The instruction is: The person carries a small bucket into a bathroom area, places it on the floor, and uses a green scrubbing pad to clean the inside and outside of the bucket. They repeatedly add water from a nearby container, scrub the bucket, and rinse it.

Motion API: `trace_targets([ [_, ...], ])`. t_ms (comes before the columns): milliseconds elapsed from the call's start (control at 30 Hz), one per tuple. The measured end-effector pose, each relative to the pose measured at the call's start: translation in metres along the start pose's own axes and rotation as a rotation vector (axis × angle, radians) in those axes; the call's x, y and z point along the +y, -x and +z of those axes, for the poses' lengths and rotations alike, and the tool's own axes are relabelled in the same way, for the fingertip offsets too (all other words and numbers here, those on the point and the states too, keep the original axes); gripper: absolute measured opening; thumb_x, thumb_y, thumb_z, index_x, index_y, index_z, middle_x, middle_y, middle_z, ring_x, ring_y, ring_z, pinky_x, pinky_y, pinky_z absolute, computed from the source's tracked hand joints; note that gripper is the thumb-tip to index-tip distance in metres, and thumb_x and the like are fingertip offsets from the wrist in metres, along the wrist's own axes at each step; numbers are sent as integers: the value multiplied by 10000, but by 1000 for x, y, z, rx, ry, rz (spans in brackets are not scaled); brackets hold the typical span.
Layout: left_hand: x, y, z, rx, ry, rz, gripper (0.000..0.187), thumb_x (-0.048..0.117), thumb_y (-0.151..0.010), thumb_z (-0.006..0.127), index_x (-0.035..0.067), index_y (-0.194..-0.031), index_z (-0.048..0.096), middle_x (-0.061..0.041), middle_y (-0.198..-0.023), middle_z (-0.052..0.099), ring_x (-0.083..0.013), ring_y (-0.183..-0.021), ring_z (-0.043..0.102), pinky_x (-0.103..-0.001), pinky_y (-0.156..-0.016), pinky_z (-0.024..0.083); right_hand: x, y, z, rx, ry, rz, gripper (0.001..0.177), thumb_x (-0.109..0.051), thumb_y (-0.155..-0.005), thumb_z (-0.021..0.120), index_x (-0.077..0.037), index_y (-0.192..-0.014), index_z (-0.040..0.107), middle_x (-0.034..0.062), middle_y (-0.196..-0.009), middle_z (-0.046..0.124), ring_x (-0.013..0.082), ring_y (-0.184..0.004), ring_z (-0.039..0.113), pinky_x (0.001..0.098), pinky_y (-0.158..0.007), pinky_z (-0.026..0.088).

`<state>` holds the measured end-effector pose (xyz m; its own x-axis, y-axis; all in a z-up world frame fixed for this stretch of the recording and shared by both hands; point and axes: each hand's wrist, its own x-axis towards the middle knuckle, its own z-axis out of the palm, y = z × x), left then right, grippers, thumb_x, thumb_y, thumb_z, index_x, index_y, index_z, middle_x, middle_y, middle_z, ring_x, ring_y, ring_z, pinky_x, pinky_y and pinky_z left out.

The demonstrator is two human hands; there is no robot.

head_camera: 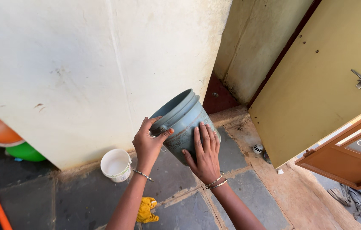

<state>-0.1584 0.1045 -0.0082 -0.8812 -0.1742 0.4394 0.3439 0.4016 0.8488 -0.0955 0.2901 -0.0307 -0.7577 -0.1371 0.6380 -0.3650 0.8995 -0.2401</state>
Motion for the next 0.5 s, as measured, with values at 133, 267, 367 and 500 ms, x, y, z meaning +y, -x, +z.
trace_targets([
  [133, -13, -33, 21, -55, 159, -170, 575, 444, -704, 893, 58, -1094, 723, -26, -954, 767, -161, -896, 732, -301, -814, 576, 35, -16, 16, 91, 95, 96, 901, -524, -904, 649, -51, -1582, 291, 226, -1652, 236, 408, -1541, 201, 567, -1243, 127],
  [267, -29, -45, 51, -53, 318, -244, 575, 454, -730, 875, 62, -1124, 727, -20, -928, 741, -108, -852, 694, -253, -798, 584, 71, -21, 34, 184, -140, 309, 993, -551, -906, 656, -67, -1628, 174, 260, -1693, 158, 413, -1559, 194, 550, -1232, 221],
  [367, -35, -49, 78, -19, 401, -244, 580, 449, -747, 880, 46, -1133, 720, -10, -934, 724, -106, -866, 666, -260, -801, 574, 92, -22, 45, 222, -455, 439, 1050, -496, -928, 694, -71, -1656, 67, 289, -1707, 131, 429, -1570, 205, 536, -1232, 277],
  [500, -34, -47, 114, 1, 366, -270, 578, 442, -733, 868, 51, -1133, 717, 14, -937, 736, -90, -873, 678, -272, -792, 570, 125, -26, 52, 221, -674, 565, 1133, -456, -889, 730, -83, -1642, -31, 335, -1668, 142, 415, -1515, 317, 495, -1170, 384],
])
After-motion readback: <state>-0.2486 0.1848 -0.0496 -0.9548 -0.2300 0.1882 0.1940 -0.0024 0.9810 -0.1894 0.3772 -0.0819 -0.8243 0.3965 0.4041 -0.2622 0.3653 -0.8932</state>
